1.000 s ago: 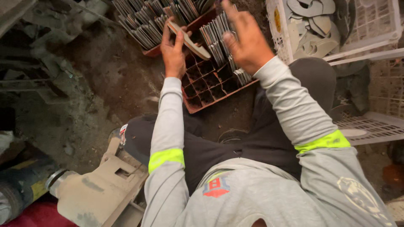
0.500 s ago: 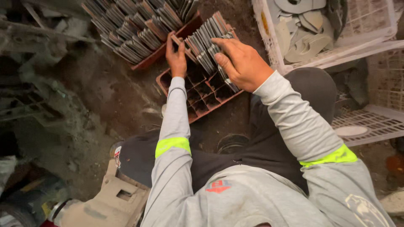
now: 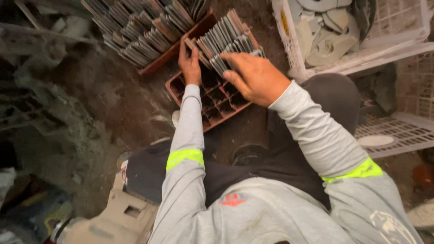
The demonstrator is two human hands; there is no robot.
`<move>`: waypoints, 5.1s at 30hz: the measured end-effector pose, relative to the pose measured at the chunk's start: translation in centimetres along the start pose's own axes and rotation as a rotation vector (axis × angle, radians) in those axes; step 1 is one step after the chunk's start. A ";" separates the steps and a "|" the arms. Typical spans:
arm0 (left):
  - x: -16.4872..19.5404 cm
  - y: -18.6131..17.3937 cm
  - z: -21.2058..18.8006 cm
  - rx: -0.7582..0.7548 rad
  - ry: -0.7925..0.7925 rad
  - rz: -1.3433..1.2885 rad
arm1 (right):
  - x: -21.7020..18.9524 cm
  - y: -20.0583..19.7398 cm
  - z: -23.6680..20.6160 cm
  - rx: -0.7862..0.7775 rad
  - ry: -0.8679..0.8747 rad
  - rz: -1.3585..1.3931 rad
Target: The person sits on the ground and repeatedly picks up flat metal pieces from a white crate, then places them into a red crate with compartments. The person handles the pieces one at a time, transferring them between the two containers.
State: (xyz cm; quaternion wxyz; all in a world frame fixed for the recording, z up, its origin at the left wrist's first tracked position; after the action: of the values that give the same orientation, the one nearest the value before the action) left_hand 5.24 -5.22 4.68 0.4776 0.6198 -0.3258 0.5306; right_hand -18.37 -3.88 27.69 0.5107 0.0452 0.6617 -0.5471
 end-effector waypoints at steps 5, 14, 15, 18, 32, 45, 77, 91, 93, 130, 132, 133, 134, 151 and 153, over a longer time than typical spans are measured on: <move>0.0 1.3 -0.4 0.076 0.068 0.052 | -0.7 0.0 -0.3 0.027 -0.055 -0.023; -0.1 2.1 -2.3 0.089 0.074 0.468 | -0.3 -0.1 0.0 0.096 -0.100 -0.045; -0.2 1.7 -2.4 0.043 -0.004 0.340 | 0.1 0.1 -0.3 0.066 -0.045 -0.037; 0.4 0.3 -1.2 -0.141 -0.146 0.130 | 1.1 1.3 -1.2 -0.014 0.053 -0.049; -2.0 1.5 1.2 -0.380 -0.130 0.336 | 2.0 2.7 -2.0 -0.299 0.166 -0.238; 17.1 -1.3 2.7 -0.433 -0.264 1.007 | 28.2 -14.2 -10.1 0.789 0.427 0.266; 19.3 12.9 -13.2 -0.467 -0.448 -0.266 | 0.3 -9.8 -10.8 0.554 -0.126 -0.299; 20.0 7.8 -15.6 -0.196 -0.447 -0.522 | -8.5 -2.0 -10.9 0.455 0.049 -0.101; 19.9 6.1 -14.6 -0.141 -0.332 -0.343 | -6.0 -1.4 -10.1 0.528 0.179 0.339; 11.7 4.3 -12.6 0.010 -0.272 -0.297 | -4.3 6.6 -9.5 0.234 0.150 -0.208; 10.9 4.9 -13.5 0.062 -0.113 -0.204 | -5.6 8.1 -9.3 0.178 0.093 0.152; 10.5 5.2 -13.8 0.030 -0.170 -0.286 | -6.2 8.7 -9.3 0.133 0.080 0.345; 10.3 5.4 -14.0 0.000 -0.230 -0.366 | -6.8 8.7 -9.4 0.166 0.041 0.272; 18.9 7.9 -13.5 -0.303 -0.329 -0.291 | -3.4 8.2 -10.4 0.108 0.091 0.344; 18.8 8.9 -14.1 -0.320 -0.470 -0.496 | -3.1 7.7 -11.1 -0.013 0.213 0.434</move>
State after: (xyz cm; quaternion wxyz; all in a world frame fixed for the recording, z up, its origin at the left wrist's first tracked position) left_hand -3.52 6.96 24.85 0.5948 0.7022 -0.3451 0.1845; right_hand -19.13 9.29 23.38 0.5440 0.2405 0.6901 -0.4122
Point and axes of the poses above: each hand's wrist, its own z-axis towards the middle knuckle, its own y-axis out of the palm, x = y × z, the point moved 4 cm from there along z, towards the middle knuckle, and after that the axes turned 8 degrees about -z, right-handed, at the moved point
